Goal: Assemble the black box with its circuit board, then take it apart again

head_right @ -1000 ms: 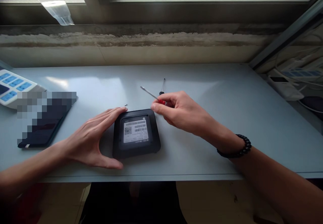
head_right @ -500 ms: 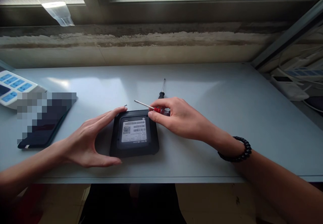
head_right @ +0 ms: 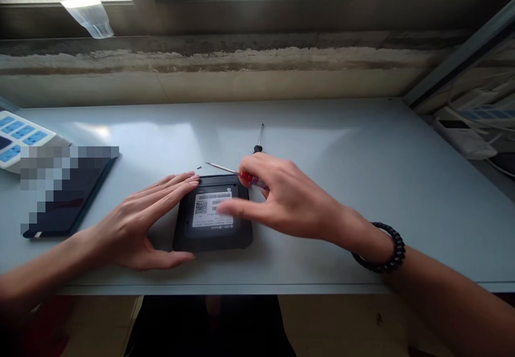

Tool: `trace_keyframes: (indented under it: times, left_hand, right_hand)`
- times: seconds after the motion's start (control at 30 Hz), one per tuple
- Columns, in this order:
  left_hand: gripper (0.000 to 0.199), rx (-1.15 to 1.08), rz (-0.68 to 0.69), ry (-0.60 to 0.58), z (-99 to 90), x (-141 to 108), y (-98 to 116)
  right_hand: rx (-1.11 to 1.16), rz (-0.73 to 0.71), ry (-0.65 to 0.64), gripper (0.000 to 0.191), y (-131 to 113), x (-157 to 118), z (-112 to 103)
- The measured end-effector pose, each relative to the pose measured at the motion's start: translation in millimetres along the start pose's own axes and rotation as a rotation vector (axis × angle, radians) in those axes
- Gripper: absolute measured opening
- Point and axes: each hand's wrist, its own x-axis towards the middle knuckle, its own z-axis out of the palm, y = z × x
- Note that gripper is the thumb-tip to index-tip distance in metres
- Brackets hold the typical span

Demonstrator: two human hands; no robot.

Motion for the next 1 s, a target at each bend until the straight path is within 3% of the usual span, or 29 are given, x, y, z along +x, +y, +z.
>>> trace_keyframes:
  times: [0.1,0.23,0.37,0.5,0.8,1.0]
  left_hand:
    - [0.097,0.034,0.042,0.049,1.8,1.0,2.4]
    - [0.107,0.070,0.109,0.098,4.7,0.3,2.2]
    - [0.105,0.063,0.126,0.131,7.2,-2.5,1.6]
    - [0.097,0.060,0.134,0.137,7.0,-3.1,1.8]
    - [0.073,0.102,0.264,0.153,4.0,-3.2,0.3]
    - [0.062,0.094,0.345,0.161,2.8,-10.2,-1.3]
  right_hand:
    - [-0.102,-0.086,-0.131,0.071,-3.6,-3.3,2.0]
    - [-0.240,-0.080,-0.281,0.063,-8.5,-7.5,4.7]
    - [-0.311,-0.091,-0.328,0.048,-7.6,-10.0,5.0]
    - [-0.315,-0.086,-0.375,0.044,-5.6,-10.5,3.8]
    - [-0.183,-0.095,-0.398,0.048,-0.2,-8.8,-0.9]
    - [-0.123,-0.156,-0.367,0.068,-0.8,-10.4,-5.4]
